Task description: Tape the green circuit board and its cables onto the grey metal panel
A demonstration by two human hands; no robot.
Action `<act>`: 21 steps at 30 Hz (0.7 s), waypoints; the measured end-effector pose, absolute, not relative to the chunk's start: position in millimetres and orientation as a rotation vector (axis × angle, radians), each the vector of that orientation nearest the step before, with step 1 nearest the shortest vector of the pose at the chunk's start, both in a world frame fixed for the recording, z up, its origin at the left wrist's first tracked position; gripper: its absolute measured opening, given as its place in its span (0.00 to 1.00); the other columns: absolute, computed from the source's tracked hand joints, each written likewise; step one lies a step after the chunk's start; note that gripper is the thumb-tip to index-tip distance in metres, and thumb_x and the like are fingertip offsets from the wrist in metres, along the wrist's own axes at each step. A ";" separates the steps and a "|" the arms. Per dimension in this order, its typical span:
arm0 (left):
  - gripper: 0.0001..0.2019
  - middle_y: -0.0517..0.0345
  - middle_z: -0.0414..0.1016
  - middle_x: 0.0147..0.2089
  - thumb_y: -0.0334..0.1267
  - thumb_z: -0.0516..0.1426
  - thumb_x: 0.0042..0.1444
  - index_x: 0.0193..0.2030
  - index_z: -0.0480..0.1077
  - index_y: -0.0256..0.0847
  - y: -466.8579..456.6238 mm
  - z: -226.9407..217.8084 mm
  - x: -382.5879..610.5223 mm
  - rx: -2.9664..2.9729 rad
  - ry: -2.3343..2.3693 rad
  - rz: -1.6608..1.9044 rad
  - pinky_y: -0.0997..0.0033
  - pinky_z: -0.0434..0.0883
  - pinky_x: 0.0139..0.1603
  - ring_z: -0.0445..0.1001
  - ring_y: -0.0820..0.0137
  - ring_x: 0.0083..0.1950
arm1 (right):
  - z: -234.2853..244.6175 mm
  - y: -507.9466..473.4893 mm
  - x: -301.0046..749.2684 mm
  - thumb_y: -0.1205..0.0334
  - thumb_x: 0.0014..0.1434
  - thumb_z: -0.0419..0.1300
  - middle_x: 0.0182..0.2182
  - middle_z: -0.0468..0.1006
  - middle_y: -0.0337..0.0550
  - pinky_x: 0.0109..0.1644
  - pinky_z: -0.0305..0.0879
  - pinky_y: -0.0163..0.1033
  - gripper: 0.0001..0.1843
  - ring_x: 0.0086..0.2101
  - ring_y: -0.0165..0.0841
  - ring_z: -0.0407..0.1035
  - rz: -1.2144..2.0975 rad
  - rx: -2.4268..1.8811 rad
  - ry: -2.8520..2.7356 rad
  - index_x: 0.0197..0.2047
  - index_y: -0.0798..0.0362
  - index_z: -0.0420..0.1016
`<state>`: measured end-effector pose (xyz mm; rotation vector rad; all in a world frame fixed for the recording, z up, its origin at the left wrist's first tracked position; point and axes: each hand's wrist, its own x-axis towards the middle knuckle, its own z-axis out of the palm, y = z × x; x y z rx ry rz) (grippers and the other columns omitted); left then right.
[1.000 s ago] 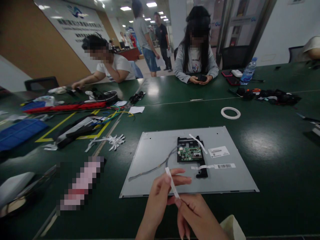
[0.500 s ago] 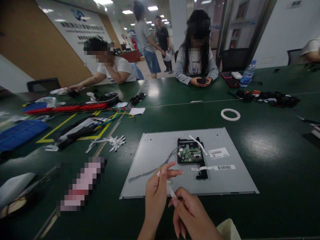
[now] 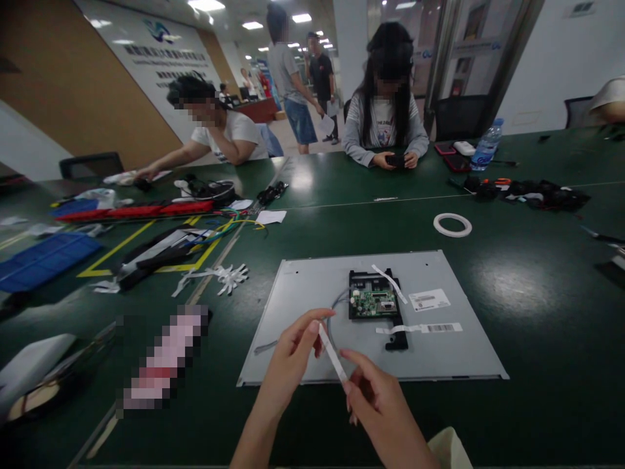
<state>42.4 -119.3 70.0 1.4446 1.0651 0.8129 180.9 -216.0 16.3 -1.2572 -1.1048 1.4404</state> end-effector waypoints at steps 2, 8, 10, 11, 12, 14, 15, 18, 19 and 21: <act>0.16 0.61 0.68 0.28 0.46 0.53 0.59 0.48 0.72 0.39 -115.1 74.0 37.4 1.534 1.074 0.766 0.77 0.64 0.29 0.66 0.73 0.28 | 15.9 -217.1 180.0 0.52 0.64 0.51 0.29 0.66 0.35 0.30 0.64 0.32 0.27 0.25 0.26 0.64 1.411 -1.278 -1.077 0.63 0.49 0.54; 0.11 0.59 0.76 0.32 0.38 0.53 0.58 0.43 0.74 0.42 -86.1 81.8 30.8 1.894 1.083 0.643 0.76 0.67 0.31 0.74 0.70 0.34 | 15.4 -211.5 179.1 0.57 0.65 0.49 0.32 0.69 0.38 0.30 0.64 0.32 0.17 0.26 0.26 0.66 1.255 -1.328 -1.164 0.55 0.50 0.61; 0.10 0.60 0.77 0.32 0.36 0.53 0.57 0.42 0.74 0.42 -69.6 78.7 31.3 2.017 1.071 0.582 0.76 0.66 0.32 0.74 0.70 0.35 | 17.8 -204.0 179.9 0.59 0.64 0.50 0.34 0.70 0.39 0.33 0.64 0.32 0.11 0.29 0.27 0.67 1.187 -1.323 -1.247 0.48 0.51 0.67; 0.10 0.60 0.77 0.33 0.36 0.53 0.58 0.42 0.74 0.42 -60.9 75.7 31.8 2.071 1.060 0.559 0.76 0.66 0.33 0.74 0.70 0.35 | 19.5 -199.1 180.6 0.60 0.64 0.50 0.34 0.71 0.40 0.35 0.65 0.33 0.09 0.31 0.28 0.68 1.142 -1.326 -1.299 0.44 0.51 0.68; 0.10 0.60 0.77 0.34 0.36 0.53 0.58 0.42 0.74 0.42 -52.5 71.8 32.6 2.120 1.052 0.552 0.75 0.67 0.34 0.74 0.71 0.35 | 21.0 -193.8 181.3 0.62 0.63 0.51 0.35 0.72 0.41 0.37 0.65 0.33 0.08 0.34 0.29 0.69 1.089 -1.334 -1.348 0.41 0.51 0.70; 0.10 0.60 0.77 0.35 0.34 0.53 0.58 0.43 0.73 0.41 -37.7 62.2 34.7 2.205 1.056 0.563 0.74 0.67 0.37 0.74 0.71 0.35 | 22.3 -182.3 182.5 0.64 0.61 0.52 0.37 0.74 0.42 0.41 0.66 0.34 0.08 0.38 0.30 0.70 0.993 -1.356 -1.428 0.40 0.52 0.72; 0.10 0.60 0.77 0.35 0.34 0.52 0.58 0.43 0.73 0.41 -31.9 56.9 36.1 2.234 1.058 0.570 0.73 0.67 0.38 0.74 0.71 0.35 | 21.7 -176.6 182.8 0.66 0.60 0.52 0.38 0.74 0.42 0.42 0.66 0.35 0.09 0.39 0.31 0.70 0.959 -1.368 -1.450 0.40 0.51 0.72; 0.11 0.58 0.77 0.37 0.33 0.50 0.60 0.45 0.72 0.41 -21.2 40.5 40.6 2.285 1.046 0.570 0.73 0.68 0.39 0.74 0.70 0.37 | 15.0 -162.2 181.7 0.69 0.57 0.52 0.39 0.75 0.42 0.41 0.67 0.35 0.12 0.39 0.31 0.71 0.926 -1.380 -1.466 0.42 0.51 0.74; 0.12 0.57 0.76 0.39 0.34 0.49 0.60 0.46 0.71 0.40 -19.4 35.3 41.7 2.286 1.046 0.569 0.73 0.68 0.39 0.74 0.70 0.38 | 12.0 -158.8 180.8 0.71 0.56 0.52 0.39 0.76 0.42 0.41 0.67 0.35 0.13 0.39 0.31 0.71 0.926 -1.375 -1.460 0.42 0.52 0.74; 0.13 0.56 0.76 0.40 0.34 0.48 0.61 0.49 0.70 0.40 -17.5 26.4 42.7 2.266 1.058 0.566 0.72 0.68 0.39 0.73 0.69 0.39 | 7.0 -154.3 179.3 0.72 0.54 0.52 0.39 0.76 0.42 0.40 0.68 0.34 0.15 0.39 0.31 0.71 0.922 -1.365 -1.431 0.42 0.52 0.75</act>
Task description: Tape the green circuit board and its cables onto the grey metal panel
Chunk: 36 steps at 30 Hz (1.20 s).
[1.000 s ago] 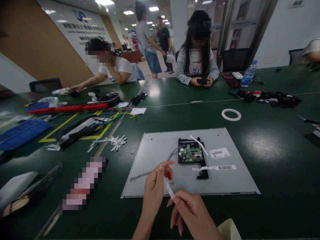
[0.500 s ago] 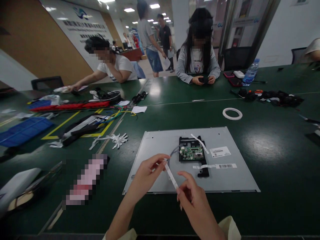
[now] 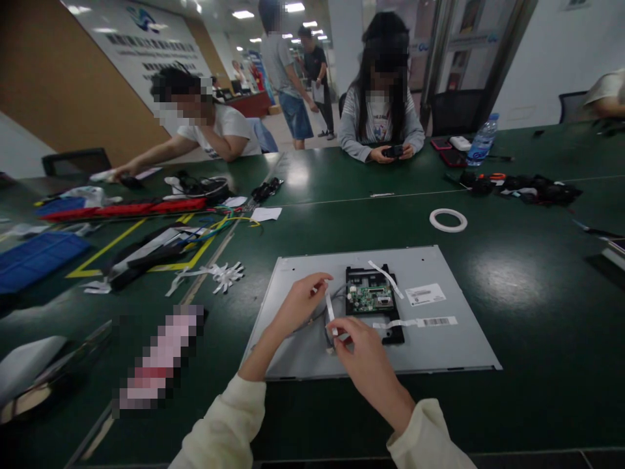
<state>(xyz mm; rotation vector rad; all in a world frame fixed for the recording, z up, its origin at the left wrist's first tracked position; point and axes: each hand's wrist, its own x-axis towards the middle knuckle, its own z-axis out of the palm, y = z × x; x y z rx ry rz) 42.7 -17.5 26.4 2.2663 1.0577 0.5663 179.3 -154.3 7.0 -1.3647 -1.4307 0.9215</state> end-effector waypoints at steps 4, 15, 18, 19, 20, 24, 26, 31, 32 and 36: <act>0.16 0.56 0.73 0.41 0.36 0.49 0.62 0.56 0.62 0.40 -21.9 21.8 38.1 2.222 1.144 0.614 0.71 0.69 0.40 0.73 0.70 0.39 | 3.6 -152.8 180.4 0.70 0.55 0.54 0.40 0.77 0.42 0.42 0.68 0.35 0.14 0.38 0.31 0.72 0.933 -1.347 -1.300 0.42 0.52 0.76; 0.13 0.51 0.67 0.44 0.40 0.57 0.54 0.45 0.63 0.39 -110.3 39.3 42.4 2.582 1.606 0.157 0.58 0.65 0.44 0.67 0.55 0.47 | 7.7 -156.3 185.4 0.65 0.57 0.56 0.40 0.77 0.41 0.49 0.65 0.37 0.08 0.43 0.32 0.71 0.961 -1.290 -1.066 0.39 0.51 0.75; 0.12 0.51 0.67 0.45 0.35 0.56 0.53 0.45 0.64 0.39 -113.4 34.9 45.0 2.580 1.665 0.093 0.58 0.64 0.44 0.66 0.56 0.48 | 6.6 -156.7 185.2 0.65 0.57 0.56 0.39 0.77 0.41 0.49 0.65 0.37 0.08 0.42 0.32 0.71 0.960 -1.303 -1.082 0.38 0.51 0.75; 0.12 0.51 0.66 0.45 0.33 0.55 0.53 0.45 0.64 0.39 -112.1 34.4 44.9 2.576 1.673 0.087 0.59 0.64 0.44 0.66 0.56 0.48 | 6.3 -156.7 185.3 0.64 0.57 0.56 0.39 0.77 0.41 0.48 0.65 0.37 0.08 0.42 0.32 0.71 0.961 -1.308 -1.084 0.38 0.51 0.75; 0.12 0.51 0.66 0.45 0.31 0.55 0.52 0.44 0.64 0.39 -110.3 34.4 44.5 2.571 1.680 0.087 0.59 0.64 0.44 0.66 0.57 0.47 | 6.1 -156.8 185.4 0.64 0.57 0.56 0.39 0.77 0.41 0.48 0.65 0.37 0.07 0.42 0.32 0.71 0.962 -1.312 -1.084 0.38 0.51 0.75; 0.12 0.51 0.66 0.46 0.29 0.54 0.53 0.45 0.64 0.39 -104.0 34.6 39.8 2.569 1.713 0.136 0.59 0.63 0.46 0.65 0.58 0.49 | 5.6 -157.3 185.9 0.63 0.58 0.56 0.39 0.77 0.41 0.47 0.65 0.37 0.08 0.41 0.32 0.71 0.973 -1.320 -1.071 0.38 0.51 0.75; 0.12 0.51 0.66 0.47 0.30 0.53 0.54 0.46 0.64 0.39 -102.4 33.4 36.3 2.573 1.739 0.167 0.59 0.63 0.47 0.64 0.57 0.50 | 5.6 -157.7 186.4 0.63 0.58 0.56 0.39 0.77 0.42 0.46 0.65 0.37 0.08 0.41 0.32 0.71 0.980 -1.324 -1.063 0.38 0.51 0.75; 0.12 0.50 0.65 0.49 0.31 0.53 0.56 0.47 0.64 0.39 -98.4 30.1 27.6 2.586 1.812 0.247 0.59 0.63 0.49 0.64 0.58 0.51 | 5.8 -158.2 188.2 0.62 0.57 0.56 0.38 0.77 0.42 0.46 0.65 0.37 0.07 0.40 0.32 0.71 0.976 -1.329 -1.046 0.37 0.51 0.75; 0.11 0.49 0.65 0.50 0.31 0.53 0.56 0.47 0.65 0.39 -97.3 30.1 26.3 2.594 1.814 0.252 0.59 0.63 0.49 0.64 0.58 0.51 | 5.9 -158.1 188.4 0.62 0.57 0.56 0.38 0.77 0.42 0.46 0.65 0.37 0.07 0.40 0.33 0.71 0.973 -1.331 -1.044 0.37 0.52 0.75; 0.06 0.52 0.68 0.44 0.32 0.51 0.59 0.42 0.66 0.40 -92.4 31.9 22.4 2.599 1.780 0.189 0.61 0.64 0.46 0.67 0.60 0.47 | 6.4 -157.7 188.6 0.62 0.57 0.56 0.38 0.78 0.43 0.46 0.65 0.38 0.07 0.41 0.34 0.71 0.973 -1.334 -1.034 0.37 0.52 0.75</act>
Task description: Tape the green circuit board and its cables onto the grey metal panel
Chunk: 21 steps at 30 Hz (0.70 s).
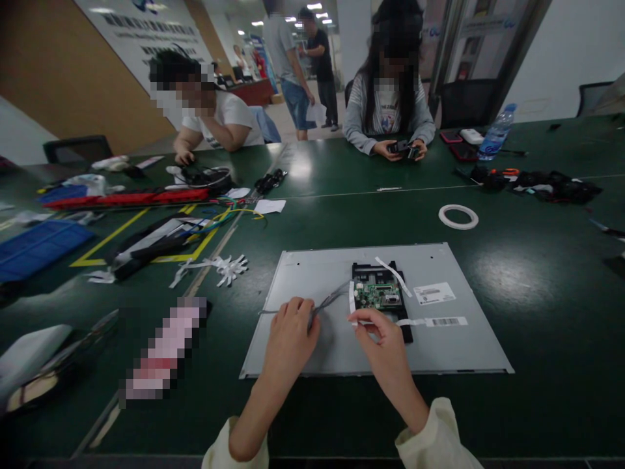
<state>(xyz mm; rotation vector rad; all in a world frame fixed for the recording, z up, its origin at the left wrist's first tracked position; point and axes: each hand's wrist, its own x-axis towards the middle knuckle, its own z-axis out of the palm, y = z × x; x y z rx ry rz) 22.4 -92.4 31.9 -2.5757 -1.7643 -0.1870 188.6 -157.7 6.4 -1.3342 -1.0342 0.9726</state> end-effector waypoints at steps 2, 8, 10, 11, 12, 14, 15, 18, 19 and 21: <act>0.06 0.53 0.69 0.39 0.31 0.49 0.60 0.40 0.66 0.40 -90.4 32.8 21.4 -2.634 -1.781 -0.161 0.64 0.64 0.43 0.69 0.62 0.43 | 6.8 -157.6 188.4 0.61 0.57 0.56 0.38 0.77 0.44 0.46 0.66 0.38 0.07 0.41 0.34 0.71 0.974 -1.337 -1.030 0.37 0.52 0.75; 0.12 0.55 0.70 0.41 0.31 0.48 0.62 0.51 0.63 0.41 -92.2 29.5 19.8 -2.708 -1.897 -0.236 0.69 0.65 0.35 0.73 0.65 0.37 | 8.0 -156.9 186.0 0.61 0.56 0.56 0.38 0.78 0.44 0.45 0.67 0.38 0.08 0.40 0.35 0.71 0.993 -1.341 -1.048 0.36 0.52 0.75; 0.16 0.54 0.69 0.45 0.32 0.48 0.62 0.56 0.60 0.42 -94.3 26.9 18.4 -2.732 -1.896 -0.291 0.69 0.66 0.36 0.73 0.66 0.40 | 9.4 -155.6 182.8 0.62 0.56 0.56 0.39 0.78 0.44 0.45 0.67 0.38 0.08 0.41 0.35 0.71 0.998 -1.332 -1.072 0.36 0.52 0.76; 0.17 0.53 0.69 0.47 0.32 0.49 0.62 0.58 0.58 0.43 -95.2 25.6 17.5 -2.748 -1.890 -0.314 0.69 0.67 0.37 0.74 0.66 0.41 | 10.4 -154.6 180.4 0.63 0.56 0.56 0.39 0.78 0.44 0.45 0.67 0.38 0.08 0.41 0.35 0.71 1.003 -1.324 -1.089 0.36 0.52 0.76; 0.18 0.52 0.68 0.48 0.33 0.49 0.62 0.59 0.58 0.43 -95.9 24.4 16.4 -2.765 -1.884 -0.331 0.69 0.67 0.39 0.74 0.65 0.42 | 11.4 -153.3 177.6 0.63 0.56 0.56 0.38 0.78 0.44 0.45 0.67 0.38 0.09 0.41 0.35 0.71 1.009 -1.313 -1.112 0.37 0.52 0.76; 0.19 0.51 0.67 0.51 0.33 0.49 0.62 0.60 0.56 0.42 -96.8 22.3 14.0 -2.800 -1.876 -0.350 0.68 0.68 0.41 0.73 0.65 0.44 | 13.0 -150.2 171.0 0.64 0.55 0.56 0.38 0.78 0.44 0.44 0.67 0.38 0.09 0.41 0.35 0.72 1.023 -1.288 -1.165 0.37 0.52 0.77; 0.20 0.50 0.66 0.52 0.33 0.50 0.61 0.61 0.56 0.41 -97.0 21.3 12.8 -2.818 -1.871 -0.360 0.67 0.69 0.43 0.73 0.64 0.45 | 13.1 -148.6 167.5 0.64 0.55 0.56 0.38 0.78 0.43 0.44 0.67 0.37 0.10 0.41 0.35 0.72 1.032 -1.280 -1.185 0.38 0.52 0.77; 0.23 0.48 0.64 0.55 0.31 0.51 0.59 0.61 0.55 0.41 -97.2 17.9 9.2 -2.870 -1.835 -0.420 0.63 0.69 0.49 0.71 0.62 0.50 | 9.5 -144.6 158.6 0.64 0.54 0.56 0.38 0.78 0.43 0.38 0.68 0.35 0.11 0.39 0.34 0.72 1.130 -1.276 -1.148 0.38 0.52 0.77; 0.23 0.48 0.63 0.56 0.30 0.51 0.58 0.61 0.55 0.41 -97.3 16.7 8.0 -2.884 -1.823 -0.451 0.61 0.68 0.51 0.70 0.61 0.52 | 7.5 -143.8 156.8 0.63 0.54 0.56 0.38 0.78 0.43 0.35 0.67 0.34 0.11 0.38 0.34 0.73 1.200 -1.271 -1.103 0.39 0.52 0.77; 0.24 0.48 0.62 0.57 0.29 0.52 0.57 0.61 0.56 0.41 -97.8 14.5 5.7 -2.911 -1.805 -0.524 0.59 0.67 0.54 0.68 0.60 0.55 | 3.9 -142.9 155.1 0.61 0.54 0.57 0.38 0.78 0.44 0.30 0.66 0.33 0.11 0.35 0.33 0.73 1.344 -1.246 -0.992 0.39 0.53 0.76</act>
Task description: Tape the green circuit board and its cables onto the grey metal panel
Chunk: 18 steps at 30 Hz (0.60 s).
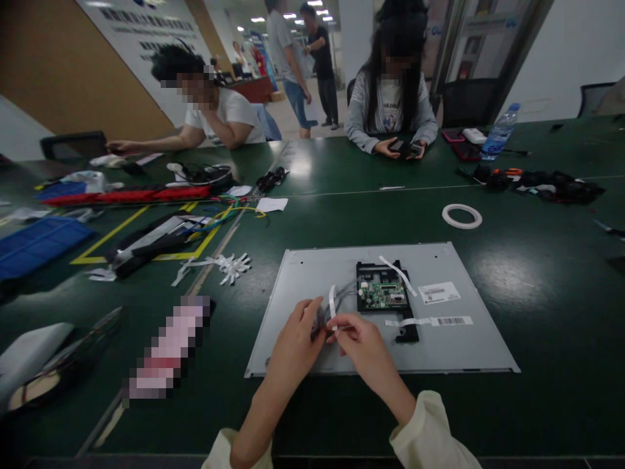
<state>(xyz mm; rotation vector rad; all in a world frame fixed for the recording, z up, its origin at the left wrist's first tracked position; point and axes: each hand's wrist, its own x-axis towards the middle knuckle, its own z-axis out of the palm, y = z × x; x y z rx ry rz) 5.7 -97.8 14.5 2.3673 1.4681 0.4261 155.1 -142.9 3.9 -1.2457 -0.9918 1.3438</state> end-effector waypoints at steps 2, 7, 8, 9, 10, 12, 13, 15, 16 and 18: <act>0.25 0.47 0.61 0.58 0.29 0.53 0.56 0.61 0.56 0.42 -98.3 13.3 3.7 2.351 1.423 0.481 0.58 0.66 0.57 0.66 0.59 0.57 | 2.9 -143.1 155.9 0.58 0.53 0.59 0.37 0.78 0.45 0.28 0.65 0.32 0.12 0.33 0.33 0.74 1.441 -1.216 -0.887 0.39 0.54 0.76; 0.27 0.45 0.60 0.61 0.27 0.53 0.55 0.62 0.55 0.41 -97.6 13.8 1.2 2.378 1.342 0.525 0.55 0.64 0.59 0.63 0.58 0.60 | 12.5 -147.2 157.6 0.52 0.50 0.63 0.38 0.78 0.48 0.32 0.68 0.34 0.17 0.32 0.33 0.74 1.577 -1.144 -0.714 0.38 0.55 0.76; 0.27 0.45 0.59 0.61 0.26 0.53 0.54 0.62 0.55 0.42 -97.2 13.8 1.1 2.385 1.346 0.521 0.54 0.63 0.59 0.62 0.58 0.60 | 15.0 -148.1 156.5 0.52 0.50 0.63 0.39 0.78 0.48 0.33 0.69 0.35 0.17 0.33 0.33 0.74 1.591 -1.130 -0.698 0.39 0.55 0.77; 0.28 0.46 0.59 0.61 0.26 0.53 0.54 0.62 0.55 0.42 -96.7 13.5 1.0 2.386 1.354 0.516 0.54 0.63 0.59 0.62 0.58 0.60 | 17.3 -148.7 154.8 0.51 0.49 0.64 0.39 0.78 0.48 0.34 0.69 0.35 0.18 0.33 0.33 0.74 1.592 -1.120 -0.693 0.39 0.55 0.77; 0.29 0.46 0.59 0.62 0.25 0.53 0.53 0.62 0.55 0.42 -96.3 13.1 0.9 2.382 1.364 0.515 0.54 0.63 0.59 0.62 0.58 0.61 | 19.3 -149.0 152.9 0.51 0.49 0.64 0.39 0.78 0.48 0.34 0.69 0.35 0.18 0.34 0.34 0.74 1.578 -1.114 -0.699 0.39 0.55 0.77; 0.31 0.46 0.59 0.62 0.25 0.53 0.52 0.63 0.54 0.42 -95.9 11.6 0.6 2.361 1.384 0.527 0.54 0.63 0.59 0.61 0.58 0.61 | 22.0 -148.6 148.8 0.51 0.49 0.64 0.40 0.78 0.48 0.36 0.69 0.36 0.18 0.36 0.34 0.74 1.523 -1.114 -0.728 0.39 0.54 0.77; 0.31 0.45 0.58 0.62 0.25 0.53 0.51 0.63 0.53 0.41 -95.9 10.7 0.4 2.348 1.397 0.539 0.54 0.63 0.60 0.61 0.57 0.62 | 22.6 -148.1 147.0 0.51 0.49 0.64 0.40 0.78 0.47 0.37 0.70 0.36 0.17 0.37 0.34 0.74 1.496 -1.116 -0.740 0.39 0.53 0.77; 0.33 0.44 0.56 0.64 0.26 0.54 0.52 0.64 0.50 0.40 -95.9 9.0 -0.2 2.328 1.429 0.569 0.53 0.62 0.61 0.59 0.57 0.64 | 22.4 -147.0 144.4 0.52 0.48 0.64 0.41 0.78 0.47 0.37 0.70 0.37 0.17 0.37 0.35 0.74 1.482 -1.123 -0.733 0.39 0.53 0.77; 0.33 0.43 0.55 0.64 0.26 0.54 0.52 0.65 0.49 0.39 -95.9 8.4 -0.5 2.328 1.436 0.580 0.53 0.61 0.61 0.58 0.57 0.64 | 21.6 -146.6 143.8 0.52 0.47 0.64 0.41 0.78 0.47 0.37 0.70 0.37 0.18 0.37 0.35 0.74 1.498 -1.125 -0.711 0.39 0.53 0.77; 0.33 0.44 0.53 0.66 0.27 0.53 0.54 0.66 0.48 0.40 -95.7 7.8 -1.2 2.351 1.418 0.587 0.53 0.60 0.62 0.56 0.57 0.65 | 19.7 -146.8 143.4 0.54 0.45 0.66 0.41 0.78 0.47 0.38 0.70 0.38 0.18 0.36 0.35 0.74 1.564 -1.124 -0.630 0.39 0.54 0.77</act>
